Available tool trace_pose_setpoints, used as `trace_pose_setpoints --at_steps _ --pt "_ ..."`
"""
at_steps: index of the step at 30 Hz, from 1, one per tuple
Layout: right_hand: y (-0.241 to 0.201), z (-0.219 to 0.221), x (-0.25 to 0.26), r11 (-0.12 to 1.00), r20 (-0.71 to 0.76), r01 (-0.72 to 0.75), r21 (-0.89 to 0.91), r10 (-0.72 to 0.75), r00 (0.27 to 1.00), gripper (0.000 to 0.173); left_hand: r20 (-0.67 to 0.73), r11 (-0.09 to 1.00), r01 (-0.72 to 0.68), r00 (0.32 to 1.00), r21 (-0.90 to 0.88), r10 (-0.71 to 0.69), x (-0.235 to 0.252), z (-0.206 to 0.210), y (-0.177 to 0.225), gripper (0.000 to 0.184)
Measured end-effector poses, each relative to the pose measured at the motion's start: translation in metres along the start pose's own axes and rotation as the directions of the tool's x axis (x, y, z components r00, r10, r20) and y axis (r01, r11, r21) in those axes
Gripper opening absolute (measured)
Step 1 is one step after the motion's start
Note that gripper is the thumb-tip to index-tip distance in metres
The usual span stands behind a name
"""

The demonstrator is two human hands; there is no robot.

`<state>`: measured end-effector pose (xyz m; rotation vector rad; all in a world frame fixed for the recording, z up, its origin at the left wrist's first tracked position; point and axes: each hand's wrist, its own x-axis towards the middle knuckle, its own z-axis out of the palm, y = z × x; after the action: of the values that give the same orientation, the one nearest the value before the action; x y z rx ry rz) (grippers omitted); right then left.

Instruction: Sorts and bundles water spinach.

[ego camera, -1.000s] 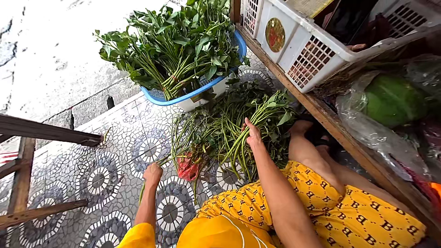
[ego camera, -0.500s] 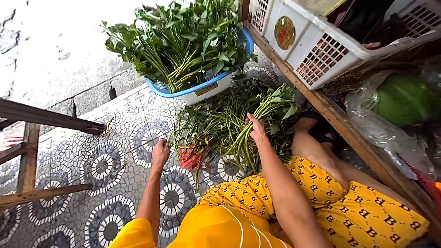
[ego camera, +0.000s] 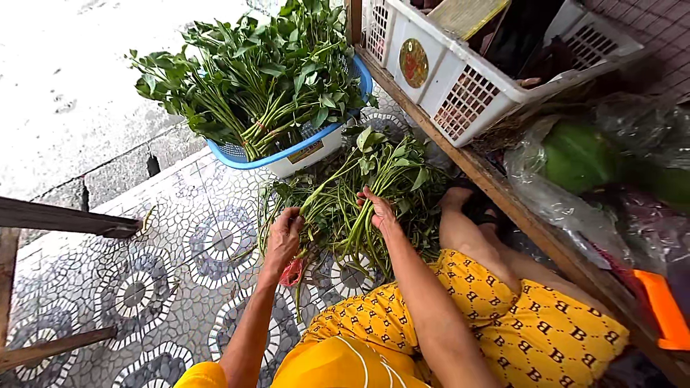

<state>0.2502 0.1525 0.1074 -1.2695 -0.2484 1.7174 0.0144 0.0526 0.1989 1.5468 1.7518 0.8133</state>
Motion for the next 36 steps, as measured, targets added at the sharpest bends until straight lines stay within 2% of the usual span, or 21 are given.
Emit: trace_pose_setpoints --at_steps 5,10,12,16,24,30,36 --pt "-0.005 0.011 -0.011 0.985 0.169 0.054 0.165 -0.083 0.982 0.015 0.061 0.972 -0.101 0.994 0.214 0.090 -0.002 0.051 -0.003 0.031" --pt "-0.007 0.006 -0.012 0.969 0.193 0.100 0.225 -0.145 0.970 0.021 0.078 0.934 -0.101 0.994 0.344 0.079 -0.003 0.088 -0.007 0.032" --pt "-0.005 0.002 -0.010 0.963 0.213 0.119 0.242 -0.173 0.962 0.022 0.108 0.928 -0.063 0.994 0.366 0.025 -0.004 0.095 -0.002 0.033" --pt "-0.002 0.001 -0.006 0.962 0.256 0.143 0.234 -0.202 0.945 0.022 0.209 0.934 0.061 0.968 0.353 -0.142 0.001 0.100 0.006 0.040" --pt "0.000 0.007 -0.005 0.986 0.176 0.166 0.004 -0.165 0.970 0.020 0.326 0.968 0.065 0.934 0.244 -0.145 0.010 0.102 0.000 0.042" --pt "0.000 0.004 0.000 0.982 0.138 0.188 0.024 -0.189 0.972 0.016 0.340 0.991 0.097 0.932 0.090 -0.122 0.016 0.109 -0.015 0.040" --pt "0.000 0.004 -0.001 0.976 0.079 0.216 0.024 -0.217 0.973 0.019 0.341 0.991 0.106 0.931 0.081 -0.127 0.021 0.114 -0.012 0.040"
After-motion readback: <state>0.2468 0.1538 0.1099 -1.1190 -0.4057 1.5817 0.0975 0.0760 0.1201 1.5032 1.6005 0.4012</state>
